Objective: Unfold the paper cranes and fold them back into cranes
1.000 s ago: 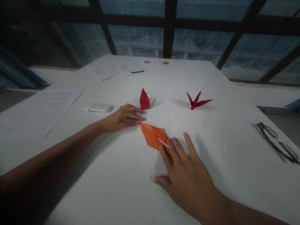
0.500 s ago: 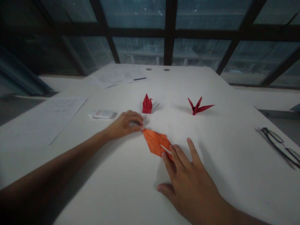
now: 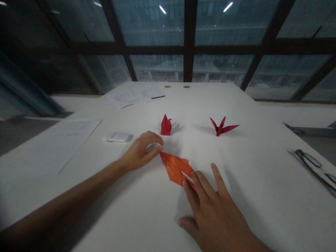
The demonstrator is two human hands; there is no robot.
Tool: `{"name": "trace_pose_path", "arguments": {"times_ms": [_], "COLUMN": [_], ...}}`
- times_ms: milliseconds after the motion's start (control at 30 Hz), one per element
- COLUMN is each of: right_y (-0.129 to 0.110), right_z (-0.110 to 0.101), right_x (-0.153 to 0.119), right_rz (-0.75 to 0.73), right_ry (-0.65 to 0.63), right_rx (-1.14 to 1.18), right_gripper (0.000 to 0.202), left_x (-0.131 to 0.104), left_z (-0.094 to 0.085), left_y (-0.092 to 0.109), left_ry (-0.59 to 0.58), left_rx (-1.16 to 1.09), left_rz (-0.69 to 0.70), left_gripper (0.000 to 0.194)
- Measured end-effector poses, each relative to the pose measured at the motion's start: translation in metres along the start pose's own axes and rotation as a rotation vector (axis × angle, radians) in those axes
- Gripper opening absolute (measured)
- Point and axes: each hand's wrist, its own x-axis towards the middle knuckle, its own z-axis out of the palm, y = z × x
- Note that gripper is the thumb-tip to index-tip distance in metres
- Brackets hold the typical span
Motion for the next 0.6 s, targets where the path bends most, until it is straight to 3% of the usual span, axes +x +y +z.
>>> {"name": "trace_pose_path", "arguments": {"times_ms": [100,200,333,433,600], "right_y": [0.000,0.000,0.004,0.016,0.038], "right_z": [0.002,0.004,0.000,-0.003,0.014], "right_x": [0.000,0.000,0.004,0.013,0.024], "right_rz": [-0.011,-0.011,0.024,0.147,0.333], "right_ry": [0.013,0.037,0.044,-0.013,0.024], "right_rx": [-0.014,-0.012,0.039,0.146,0.202], "right_gripper": [0.062,0.065,0.055,0.037,0.020], "left_x": [-0.003,-0.006,-0.007,-0.008,-0.008], "left_z": [0.005,0.013,0.019,0.020,0.021], "left_y": [0.022,0.031,0.027,0.025,0.034], "left_ry": [-0.204,-0.336,-0.353,-0.339,-0.326], "left_rx": [-0.040,-0.017,-0.023,-0.031,-0.022], "left_rz": [0.154,0.166,0.102,0.082,0.035], "left_gripper": [0.030,0.037,0.035,0.035,0.035]}}
